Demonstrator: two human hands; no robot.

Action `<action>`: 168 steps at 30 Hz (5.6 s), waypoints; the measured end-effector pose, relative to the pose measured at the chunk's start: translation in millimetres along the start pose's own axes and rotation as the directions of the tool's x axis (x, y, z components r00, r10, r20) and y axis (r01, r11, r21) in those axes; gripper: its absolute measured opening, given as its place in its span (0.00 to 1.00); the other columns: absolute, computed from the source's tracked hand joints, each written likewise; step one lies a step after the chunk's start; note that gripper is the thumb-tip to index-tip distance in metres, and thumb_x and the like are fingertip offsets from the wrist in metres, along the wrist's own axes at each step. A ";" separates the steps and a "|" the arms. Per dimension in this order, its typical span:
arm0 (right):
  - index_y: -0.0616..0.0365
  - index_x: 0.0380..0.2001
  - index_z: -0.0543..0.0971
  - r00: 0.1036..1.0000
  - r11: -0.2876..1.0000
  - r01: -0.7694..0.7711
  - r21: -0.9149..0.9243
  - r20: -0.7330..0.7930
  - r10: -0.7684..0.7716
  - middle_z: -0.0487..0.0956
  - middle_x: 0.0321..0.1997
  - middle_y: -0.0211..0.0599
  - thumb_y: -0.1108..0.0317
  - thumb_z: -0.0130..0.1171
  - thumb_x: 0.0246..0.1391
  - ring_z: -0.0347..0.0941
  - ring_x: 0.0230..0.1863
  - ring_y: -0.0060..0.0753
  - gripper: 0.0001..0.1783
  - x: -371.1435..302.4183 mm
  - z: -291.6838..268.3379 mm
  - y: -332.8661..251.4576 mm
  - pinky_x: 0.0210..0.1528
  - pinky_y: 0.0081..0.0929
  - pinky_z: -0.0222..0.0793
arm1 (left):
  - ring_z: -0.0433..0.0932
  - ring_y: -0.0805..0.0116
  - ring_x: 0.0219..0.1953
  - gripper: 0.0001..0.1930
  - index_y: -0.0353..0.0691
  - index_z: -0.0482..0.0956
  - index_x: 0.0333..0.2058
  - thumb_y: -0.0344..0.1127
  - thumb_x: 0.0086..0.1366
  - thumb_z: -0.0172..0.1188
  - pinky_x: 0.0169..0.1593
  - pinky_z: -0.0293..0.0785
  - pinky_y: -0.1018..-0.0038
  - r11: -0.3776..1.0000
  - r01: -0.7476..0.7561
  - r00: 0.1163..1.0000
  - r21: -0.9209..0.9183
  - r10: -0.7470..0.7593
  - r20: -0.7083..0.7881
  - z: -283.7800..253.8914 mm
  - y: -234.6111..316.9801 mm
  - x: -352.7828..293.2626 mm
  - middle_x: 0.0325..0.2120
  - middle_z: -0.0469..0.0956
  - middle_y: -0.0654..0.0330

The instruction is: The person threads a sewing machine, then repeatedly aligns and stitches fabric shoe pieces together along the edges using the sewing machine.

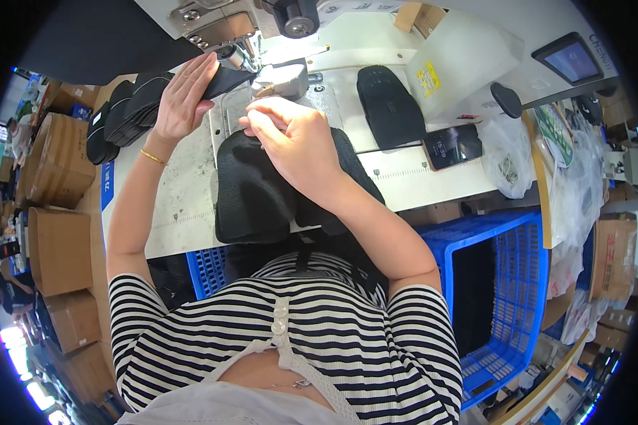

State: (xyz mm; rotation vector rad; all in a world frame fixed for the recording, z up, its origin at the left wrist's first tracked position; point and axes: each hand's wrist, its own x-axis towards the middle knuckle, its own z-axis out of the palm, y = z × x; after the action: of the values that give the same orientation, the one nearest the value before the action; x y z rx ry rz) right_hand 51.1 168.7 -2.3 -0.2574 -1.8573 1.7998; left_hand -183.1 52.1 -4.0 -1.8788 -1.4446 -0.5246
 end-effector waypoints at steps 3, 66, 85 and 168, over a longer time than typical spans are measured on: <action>0.66 0.45 0.80 0.998 0.999 -0.045 -0.030 0.044 0.046 0.85 0.40 0.40 0.67 0.54 0.65 0.82 0.41 0.28 0.14 0.5 -1.1 -2.4 0.38 0.19 0.76 | 0.75 0.52 0.54 0.31 0.32 0.67 0.60 0.53 0.69 0.46 0.56 0.72 0.61 1.000 0.015 0.998 0.016 -0.015 0.053 -0.5 -7.0 -1.8 0.57 0.73 0.51; 0.66 0.35 0.77 1.000 1.000 -0.009 0.021 -0.002 0.009 0.73 0.20 0.31 0.69 0.49 0.66 0.66 0.23 0.16 0.11 -12.3 5.9 -2.3 0.25 0.22 0.65 | 0.75 0.69 0.31 0.18 0.33 0.81 0.33 0.28 0.38 0.60 0.29 0.72 0.76 0.979 0.160 0.985 0.129 -0.166 0.036 -46.5 124.7 76.1 0.32 0.78 0.61; 0.66 0.31 0.78 1.000 0.994 0.021 -0.109 0.008 -0.020 0.76 0.24 0.39 0.64 0.55 0.61 0.76 0.27 0.37 0.14 -1.1 -8.4 1.7 0.32 0.34 0.72 | 0.79 0.65 0.42 0.12 0.33 0.81 0.43 0.30 0.61 0.62 0.44 0.76 0.67 0.898 0.342 0.923 -0.278 -0.376 -0.077 -56.8 98.9 55.4 0.40 0.81 0.58; 0.69 0.38 0.78 0.977 0.944 -0.206 0.258 0.108 0.184 0.84 0.34 0.50 0.68 0.57 0.61 0.81 0.23 0.27 0.12 1.4 -21.2 -12.3 0.24 0.18 0.75 | 0.79 0.71 0.34 0.10 0.37 0.80 0.35 0.20 0.54 0.68 0.41 0.78 0.74 -0.365 0.576 0.247 -0.732 -0.775 0.581 -25.9 22.4 68.8 0.31 0.80 0.62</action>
State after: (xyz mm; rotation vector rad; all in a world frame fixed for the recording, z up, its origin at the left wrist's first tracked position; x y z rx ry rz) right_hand 63.2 186.7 9.2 -0.2769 -1.6638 2.2034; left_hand -139.0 76.0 54.1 -0.9433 -2.3519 -2.7233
